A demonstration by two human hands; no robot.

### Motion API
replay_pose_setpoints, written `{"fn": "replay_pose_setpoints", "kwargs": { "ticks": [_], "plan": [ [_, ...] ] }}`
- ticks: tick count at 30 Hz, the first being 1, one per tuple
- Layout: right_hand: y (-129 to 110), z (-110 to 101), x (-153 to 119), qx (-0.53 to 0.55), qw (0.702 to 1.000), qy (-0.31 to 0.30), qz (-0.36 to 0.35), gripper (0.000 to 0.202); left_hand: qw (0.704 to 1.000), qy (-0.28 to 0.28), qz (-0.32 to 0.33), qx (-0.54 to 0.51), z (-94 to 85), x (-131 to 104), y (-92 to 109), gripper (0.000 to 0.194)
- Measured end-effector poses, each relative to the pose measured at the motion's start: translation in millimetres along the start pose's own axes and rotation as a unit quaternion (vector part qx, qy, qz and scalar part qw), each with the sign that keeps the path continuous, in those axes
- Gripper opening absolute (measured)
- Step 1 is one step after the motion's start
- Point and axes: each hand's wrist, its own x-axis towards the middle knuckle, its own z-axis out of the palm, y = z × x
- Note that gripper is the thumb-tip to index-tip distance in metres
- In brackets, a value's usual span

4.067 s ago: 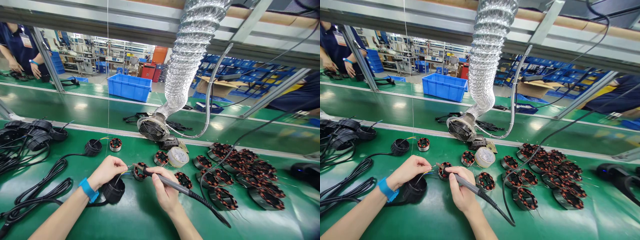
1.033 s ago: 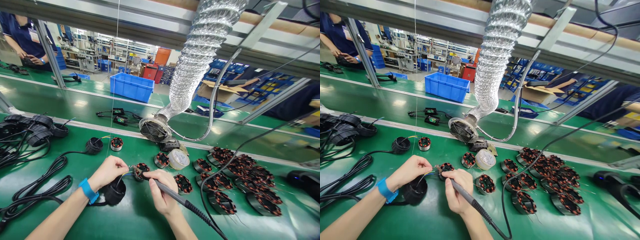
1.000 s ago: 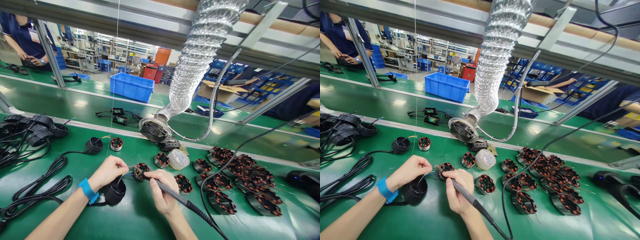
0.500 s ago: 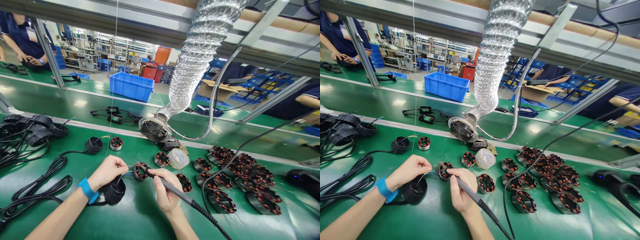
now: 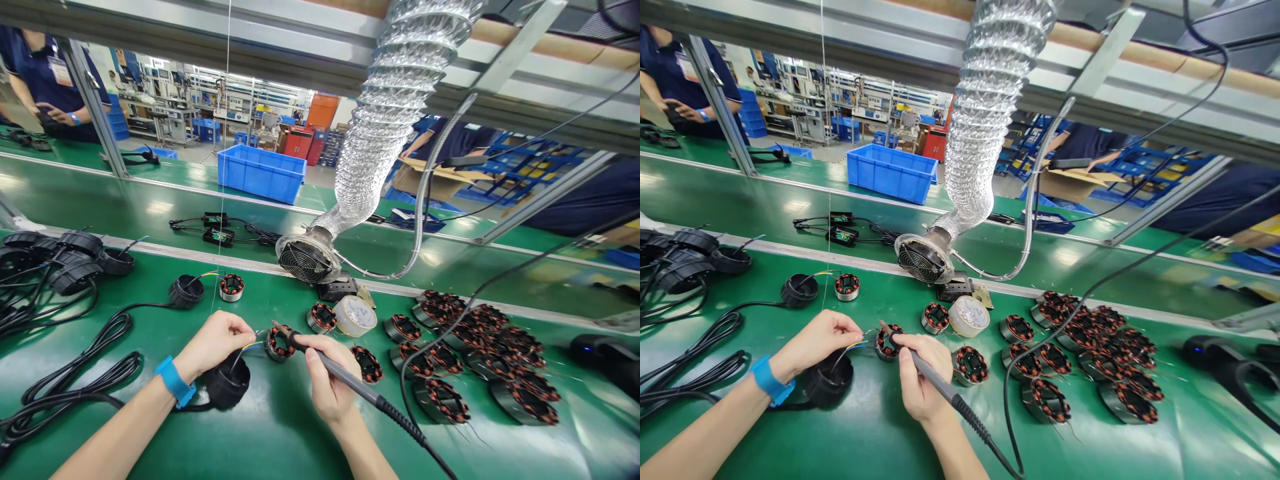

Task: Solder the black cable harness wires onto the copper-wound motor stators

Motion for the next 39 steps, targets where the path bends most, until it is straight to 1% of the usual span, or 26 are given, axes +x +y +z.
{"fn": "replay_pose_setpoints", "kwargs": {
  "ticks": [5, 10, 16, 20, 22, 23, 27, 29, 31, 35, 39],
  "plan": [
    [-1.3, 2.2, 5.5, 0.004, 1.000, -0.013, 0.002, 0.020, 1.000, -0.004, 0.003, 0.000, -0.1, 1.0, -2.4, 0.031],
    [-2.7, 2.8, 10.3, 0.011, 0.998, -0.057, 0.020, 0.022, 1.000, -0.004, 0.007, 0.003, -0.2, 1.9, -3.6, 0.032],
    [0.6, 1.9, 7.4, 0.035, 0.998, -0.046, 0.039, 0.022, 1.000, -0.003, 0.002, 0.008, -0.5, 1.2, -2.5, 0.033],
    [4.2, 3.6, 7.6, 0.026, 0.996, -0.079, 0.043, 0.023, 1.000, -0.003, 0.004, 0.009, -0.8, 0.0, -0.3, 0.032],
    [5.5, 4.5, 9.2, 0.012, 0.992, -0.117, 0.043, 0.028, 1.000, -0.004, 0.005, 0.008, -1.1, -0.7, 0.9, 0.032],
    [5.9, 4.8, 10.1, 0.008, 0.989, -0.139, 0.045, 0.034, 1.000, -0.006, 0.006, 0.009, -1.3, -1.0, 1.4, 0.032],
    [8.2, 4.8, 12.7, 0.023, 0.972, -0.227, 0.056, 0.066, 1.000, -0.009, 0.014, 0.020, -1.9, -2.5, 4.1, 0.034],
    [10.2, 4.6, 12.8, 0.039, 0.966, -0.251, 0.056, 0.072, 1.000, -0.008, 0.019, 0.017, -2.1, -3.8, 6.6, 0.036],
    [12.5, 4.6, 12.0, 0.058, 0.962, -0.259, 0.057, 0.072, 1.000, -0.008, 0.018, 0.009, -2.3, -5.3, 9.9, 0.038],
    [17.3, 5.9, 9.4, 0.101, 0.960, -0.255, 0.054, 0.072, 1.000, -0.011, 0.019, -0.002, -2.0, -7.7, 14.5, 0.040],
    [22.0, 5.7, 7.3, 0.122, 0.962, -0.239, 0.045, 0.072, 0.998, -0.036, 0.001, -0.047, 0.4, -7.7, 14.8, 0.045]
  ]
}}
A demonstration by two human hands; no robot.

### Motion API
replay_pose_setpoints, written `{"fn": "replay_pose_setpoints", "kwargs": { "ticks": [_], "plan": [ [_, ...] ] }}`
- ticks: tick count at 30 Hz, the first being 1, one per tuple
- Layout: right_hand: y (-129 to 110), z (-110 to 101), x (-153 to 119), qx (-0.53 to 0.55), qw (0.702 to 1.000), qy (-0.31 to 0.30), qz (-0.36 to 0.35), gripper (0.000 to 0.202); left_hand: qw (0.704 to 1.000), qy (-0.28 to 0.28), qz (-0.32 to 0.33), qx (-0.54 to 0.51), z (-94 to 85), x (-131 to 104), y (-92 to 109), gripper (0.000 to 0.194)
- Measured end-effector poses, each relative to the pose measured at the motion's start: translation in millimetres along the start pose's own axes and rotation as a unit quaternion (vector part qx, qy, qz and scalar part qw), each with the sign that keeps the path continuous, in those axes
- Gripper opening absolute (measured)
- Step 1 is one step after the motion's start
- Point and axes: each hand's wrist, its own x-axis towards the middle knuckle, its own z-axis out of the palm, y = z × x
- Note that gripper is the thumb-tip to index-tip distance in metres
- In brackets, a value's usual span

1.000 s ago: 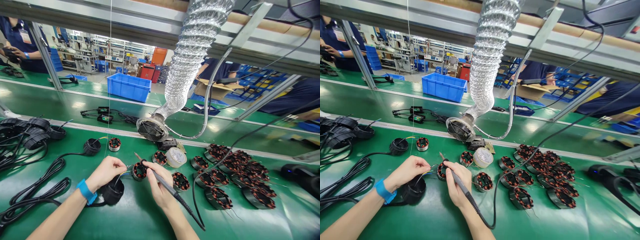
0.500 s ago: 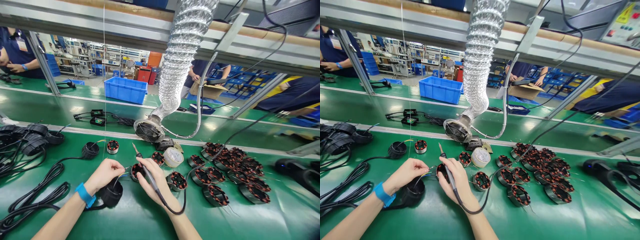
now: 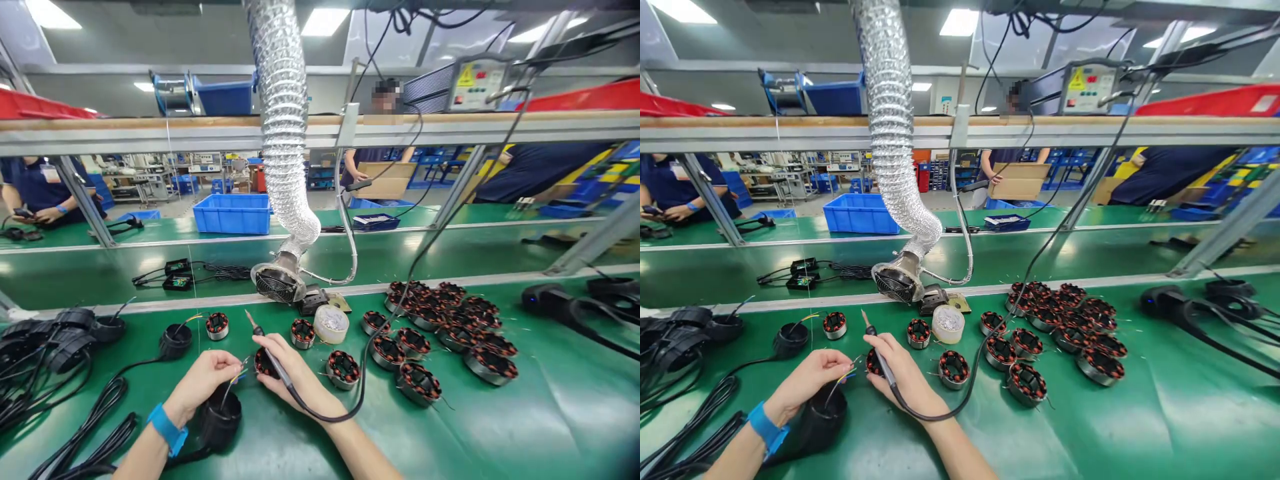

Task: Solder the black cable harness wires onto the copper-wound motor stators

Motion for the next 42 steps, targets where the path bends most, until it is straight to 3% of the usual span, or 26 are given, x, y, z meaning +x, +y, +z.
{"fn": "replay_pose_setpoints", "kwargs": {
  "ticks": [7, 11, 21, 25, 28, 30, 32, 34, 36, 38, 42],
  "plan": [
    [4.7, -5.3, -2.4, 0.018, 0.999, 0.009, -0.025, 0.074, 0.994, -0.086, -0.065, -0.007, 5.1, 1.0, 11.8, 0.050],
    [4.7, -6.8, -2.3, 0.016, 1.000, 0.008, -0.021, 0.073, 0.991, -0.105, -0.080, 0.006, 4.4, 3.7, 16.8, 0.047],
    [7.9, -4.1, -3.7, 0.041, 0.999, 0.000, -0.008, 0.079, 0.992, -0.025, -0.120, 0.039, 0.9, 12.7, 6.4, 0.052],
    [9.4, -1.5, -3.0, 0.037, 0.999, -0.001, 0.003, 0.077, 0.979, 0.055, -0.046, 0.189, -13.6, 7.8, 6.7, 0.057],
    [9.5, -0.6, -3.2, 0.036, 0.999, 0.004, 0.001, 0.076, 0.913, 0.168, 0.095, 0.358, -14.8, 1.2, 9.1, 0.043],
    [8.9, -0.7, -3.7, 0.038, 0.999, 0.004, -0.001, 0.076, 0.878, 0.214, 0.151, 0.400, -7.7, -1.9, 12.3, 0.039],
    [8.1, -1.4, -4.2, 0.042, 0.999, 0.002, -0.002, 0.075, 0.909, 0.172, 0.108, 0.364, 2.5, -3.1, 16.5, 0.042],
    [7.5, -2.1, -4.5, 0.045, 0.999, 0.000, -0.002, 0.075, 0.967, 0.053, 0.002, 0.251, 11.2, -2.8, 19.9, 0.042],
    [7.4, -2.5, -4.6, 0.046, 0.999, -0.001, -0.003, 0.074, 0.990, -0.035, -0.078, 0.111, 15.6, -2.0, 21.0, 0.036],
    [7.7, -2.4, -4.7, 0.044, 0.999, 0.000, -0.005, 0.075, 0.993, -0.050, -0.104, 0.013, 16.1, -1.2, 19.2, 0.030],
    [7.9, -2.2, -5.1, 0.039, 0.999, -0.001, -0.008, 0.075, 0.990, -0.003, -0.133, -0.056, 14.4, -0.1, 10.7, 0.030]
  ]
}}
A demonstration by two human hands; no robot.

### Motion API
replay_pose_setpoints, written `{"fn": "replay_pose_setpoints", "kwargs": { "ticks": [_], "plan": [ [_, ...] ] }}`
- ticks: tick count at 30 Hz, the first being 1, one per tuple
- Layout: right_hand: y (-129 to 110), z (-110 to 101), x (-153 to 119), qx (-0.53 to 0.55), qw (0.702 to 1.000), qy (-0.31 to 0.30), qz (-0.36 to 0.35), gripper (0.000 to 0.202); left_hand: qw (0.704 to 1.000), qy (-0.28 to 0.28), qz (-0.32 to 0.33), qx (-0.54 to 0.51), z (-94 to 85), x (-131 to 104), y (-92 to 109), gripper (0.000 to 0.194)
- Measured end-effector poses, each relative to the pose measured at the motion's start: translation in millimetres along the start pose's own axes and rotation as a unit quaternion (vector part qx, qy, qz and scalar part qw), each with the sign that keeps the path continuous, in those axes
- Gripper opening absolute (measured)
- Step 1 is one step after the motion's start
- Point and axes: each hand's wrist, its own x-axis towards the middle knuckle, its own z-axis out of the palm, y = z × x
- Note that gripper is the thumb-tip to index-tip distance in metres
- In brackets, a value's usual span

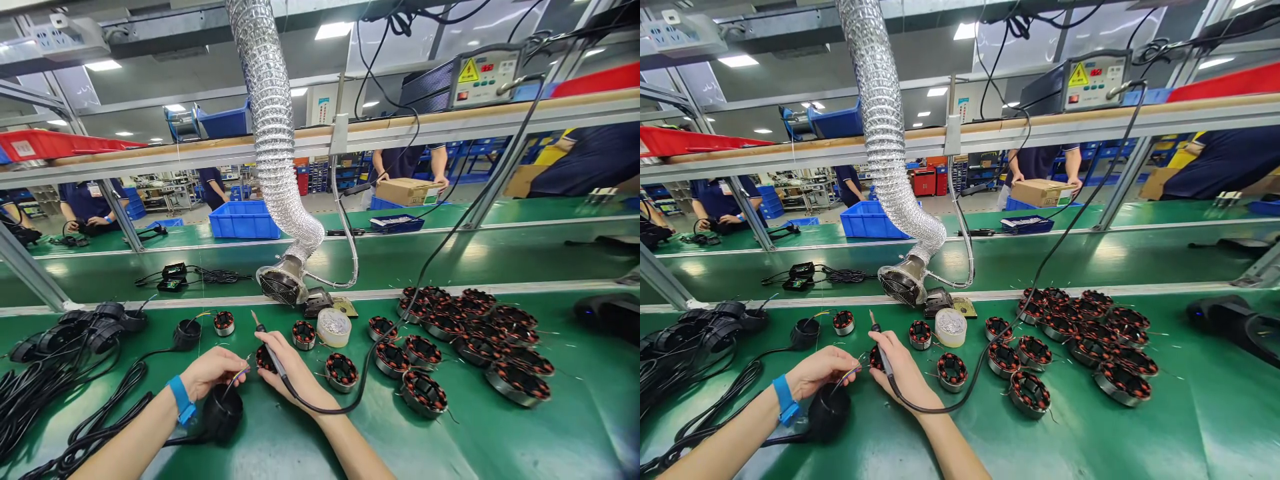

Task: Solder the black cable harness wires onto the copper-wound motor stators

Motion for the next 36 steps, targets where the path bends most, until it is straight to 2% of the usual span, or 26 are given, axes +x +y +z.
{"fn": "replay_pose_setpoints", "kwargs": {
  "ticks": [4, 8, 13, 15, 21, 27, 32, 36],
  "plan": [
    [-1.2, -0.4, -0.1, -0.003, 1.000, 0.000, 0.003, 0.073, 0.998, 0.049, -0.019, -0.030, 0.9, 3.3, -5.9, 0.032],
    [-1.9, -0.1, 0.3, -0.009, 1.000, 0.001, 0.004, 0.070, 0.997, 0.077, 0.007, 0.003, 1.2, 6.5, -7.7, 0.036],
    [0.1, 2.1, 0.5, -0.020, 1.000, 0.000, 0.004, 0.070, 0.992, 0.022, 0.095, 0.079, 1.0, 9.1, -8.2, 0.051],
    [1.1, 3.0, 0.3, -0.019, 1.000, 0.000, 0.002, 0.070, 0.991, 0.002, 0.105, 0.086, 0.9, 8.9, -6.8, 0.057],
    [0.6, 2.6, 0.3, -0.022, 1.000, 0.009, -0.003, 0.072, 0.999, 0.017, 0.042, 0.001, -4.1, 8.7, 0.6, 0.050],
    [-1.2, 2.1, 0.4, -0.027, 1.000, 0.007, -0.003, 0.071, 0.998, 0.058, 0.027, 0.010, -2.6, 11.4, 1.1, 0.045],
    [-0.2, 2.4, 0.4, -0.027, 1.000, 0.003, 0.002, 0.072, 1.000, 0.017, 0.003, -0.025, -8.5, 3.2, 6.8, 0.041],
    [1.1, 2.8, 0.6, -0.030, 1.000, 0.003, 0.002, 0.072, 0.997, 0.015, -0.029, -0.072, -11.7, 0.9, 11.2, 0.037]
  ]
}}
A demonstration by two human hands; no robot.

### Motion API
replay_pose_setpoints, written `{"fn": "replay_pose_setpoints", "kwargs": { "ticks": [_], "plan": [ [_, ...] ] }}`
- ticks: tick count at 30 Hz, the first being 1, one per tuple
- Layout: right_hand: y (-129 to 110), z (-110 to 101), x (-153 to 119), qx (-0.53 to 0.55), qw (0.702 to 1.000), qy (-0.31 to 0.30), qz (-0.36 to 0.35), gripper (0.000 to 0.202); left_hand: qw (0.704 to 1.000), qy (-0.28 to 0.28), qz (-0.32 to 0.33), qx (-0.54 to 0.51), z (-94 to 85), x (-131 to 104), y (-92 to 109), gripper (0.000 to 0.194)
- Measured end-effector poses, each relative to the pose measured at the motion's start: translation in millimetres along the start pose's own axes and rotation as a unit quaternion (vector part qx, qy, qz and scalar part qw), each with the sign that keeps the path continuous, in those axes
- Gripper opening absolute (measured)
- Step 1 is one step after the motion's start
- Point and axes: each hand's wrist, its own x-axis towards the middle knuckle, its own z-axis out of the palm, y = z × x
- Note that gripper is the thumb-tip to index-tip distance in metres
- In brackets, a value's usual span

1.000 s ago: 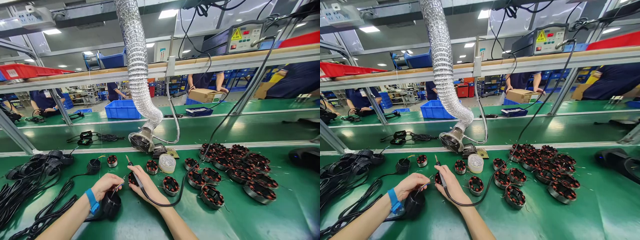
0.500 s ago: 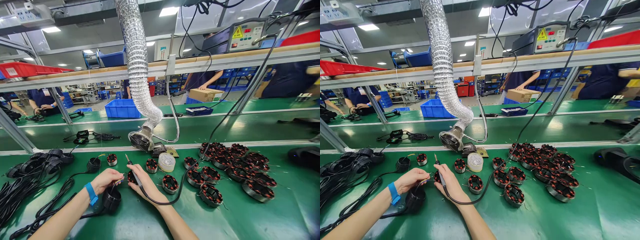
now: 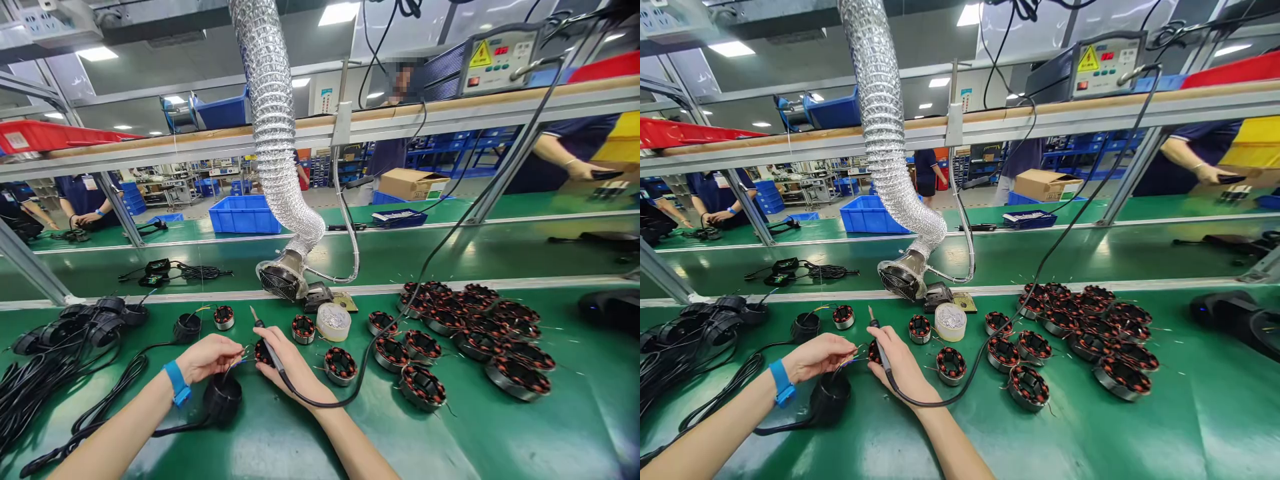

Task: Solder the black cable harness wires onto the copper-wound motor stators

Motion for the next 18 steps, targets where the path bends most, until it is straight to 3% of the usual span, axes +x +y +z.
{"fn": "replay_pose_setpoints", "kwargs": {
  "ticks": [8, 18],
  "plan": [
    [-2.5, -1.1, -0.6, 0.000, 1.000, -0.003, 0.003, 0.072, 0.995, -0.046, 0.012, 0.084, 7.3, 2.5, 2.9, 0.037],
    [-6.3, -3.9, -0.8, -0.004, 1.000, -0.007, -0.008, 0.073, 0.993, 0.040, 0.032, 0.105, 7.2, 10.2, -10.2, 0.051]
  ]
}}
